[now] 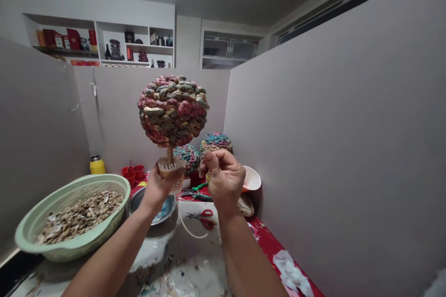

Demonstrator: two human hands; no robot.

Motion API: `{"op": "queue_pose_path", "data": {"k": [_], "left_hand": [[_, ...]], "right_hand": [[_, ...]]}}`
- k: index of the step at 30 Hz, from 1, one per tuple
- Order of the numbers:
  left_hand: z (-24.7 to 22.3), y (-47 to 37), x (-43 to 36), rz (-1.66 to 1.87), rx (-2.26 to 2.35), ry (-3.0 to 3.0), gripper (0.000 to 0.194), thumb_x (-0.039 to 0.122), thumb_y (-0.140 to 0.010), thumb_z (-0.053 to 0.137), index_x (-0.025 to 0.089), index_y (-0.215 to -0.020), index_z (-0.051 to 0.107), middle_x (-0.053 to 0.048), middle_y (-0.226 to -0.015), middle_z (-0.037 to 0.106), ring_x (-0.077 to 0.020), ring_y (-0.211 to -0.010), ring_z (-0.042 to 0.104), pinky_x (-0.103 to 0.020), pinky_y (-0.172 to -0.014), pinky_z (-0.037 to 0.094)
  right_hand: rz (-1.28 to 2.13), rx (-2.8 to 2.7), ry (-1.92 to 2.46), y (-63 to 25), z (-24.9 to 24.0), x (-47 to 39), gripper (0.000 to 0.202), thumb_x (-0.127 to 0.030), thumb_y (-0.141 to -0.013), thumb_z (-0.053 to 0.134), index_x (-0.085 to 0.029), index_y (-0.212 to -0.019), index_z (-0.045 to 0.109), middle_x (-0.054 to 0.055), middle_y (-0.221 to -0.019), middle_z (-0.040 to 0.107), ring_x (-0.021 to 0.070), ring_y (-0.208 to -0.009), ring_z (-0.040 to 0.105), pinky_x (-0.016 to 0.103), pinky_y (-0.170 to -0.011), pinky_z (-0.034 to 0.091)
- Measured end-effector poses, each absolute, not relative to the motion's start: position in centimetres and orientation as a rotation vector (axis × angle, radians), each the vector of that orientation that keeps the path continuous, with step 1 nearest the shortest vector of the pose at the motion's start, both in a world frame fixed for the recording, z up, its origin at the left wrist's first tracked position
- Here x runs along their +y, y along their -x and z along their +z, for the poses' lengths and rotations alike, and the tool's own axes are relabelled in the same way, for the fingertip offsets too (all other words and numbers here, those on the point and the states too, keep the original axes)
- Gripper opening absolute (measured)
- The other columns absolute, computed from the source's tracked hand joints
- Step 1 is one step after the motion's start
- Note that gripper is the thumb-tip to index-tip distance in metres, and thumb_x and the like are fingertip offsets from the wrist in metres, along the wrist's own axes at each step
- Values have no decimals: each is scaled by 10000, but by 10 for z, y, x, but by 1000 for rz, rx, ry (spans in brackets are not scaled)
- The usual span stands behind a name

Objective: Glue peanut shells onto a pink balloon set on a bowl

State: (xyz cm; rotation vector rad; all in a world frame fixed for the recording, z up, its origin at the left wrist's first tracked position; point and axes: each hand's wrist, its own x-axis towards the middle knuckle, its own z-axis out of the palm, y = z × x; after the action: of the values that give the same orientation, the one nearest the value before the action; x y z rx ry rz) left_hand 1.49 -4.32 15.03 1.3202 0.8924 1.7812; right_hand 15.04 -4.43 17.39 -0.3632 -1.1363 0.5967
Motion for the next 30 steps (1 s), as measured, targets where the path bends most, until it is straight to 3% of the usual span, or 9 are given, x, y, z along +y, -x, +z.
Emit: {"op": "queue_pose_path", "data": {"k": [4,6,8,11,14,17,25,30], "left_hand": [[149,-13,-41,1792,907,-1361,405,332,-624,859,107,-906,676,-54,-798,717,-160,-703,625,-256,-694,478],[148,-12,-40,1775,904,-1377,402,328,-633,855,110,-918,674,-52,-806,716,-160,-709,623,-256,-696,480],[148,-10,-40,1757,883,-1397,381,308,-643,849,116,-923,675,-43,-811,712,-155,-713,617,-251,-700,479],[150,-9,-43,1710,809,-1435,337,283,-665,831,121,-920,683,-36,-810,704,-154,-738,616,-241,-707,473],[154,-8,-49,1589,717,-1382,365,308,-639,842,124,-909,680,-37,-772,700,-160,-695,625,-255,-680,482],[157,-8,-54,1416,600,-1335,392,346,-614,845,123,-888,675,-50,-722,700,-175,-625,635,-274,-623,495],[152,-9,-57,1211,393,-1330,519,415,-654,801,130,-1061,653,-76,-794,720,-199,-629,665,-276,-573,518],[148,-9,-58,1147,383,-1304,566,481,-663,779,109,-1072,662,-116,-835,733,-243,-708,689,-281,-581,500]], "right_hand": [[468,-1281,389,-152,171,-46,540,-536,-946,521,-204,-522,476,-43,-441,440,90,-392,404,237,-414,319],[478,-1328,412,-153,171,-43,541,-511,-946,536,-200,-510,457,-44,-451,432,88,-411,395,236,-428,314],[583,-1349,437,-155,173,-37,455,-475,-890,638,-195,-558,503,-48,-488,467,88,-438,410,226,-441,328],[742,-1344,455,-157,174,-24,274,-448,-803,733,-189,-761,651,-21,-639,613,115,-562,546,221,-522,428],[833,-1418,465,-160,171,-12,306,-466,-797,723,-190,-928,722,37,-850,709,167,-781,653,252,-675,509],[1011,-1483,401,-161,166,-5,321,-493,-811,697,-198,-928,746,51,-926,728,182,-856,666,268,-740,529],[1308,-1422,204,-158,169,-12,272,-488,-749,740,-223,-812,728,6,-807,722,136,-657,639,215,-548,509],[1437,-1408,218,-157,175,-20,386,-541,-686,766,-198,-856,717,11,-757,714,135,-530,604,202,-391,443]]}}
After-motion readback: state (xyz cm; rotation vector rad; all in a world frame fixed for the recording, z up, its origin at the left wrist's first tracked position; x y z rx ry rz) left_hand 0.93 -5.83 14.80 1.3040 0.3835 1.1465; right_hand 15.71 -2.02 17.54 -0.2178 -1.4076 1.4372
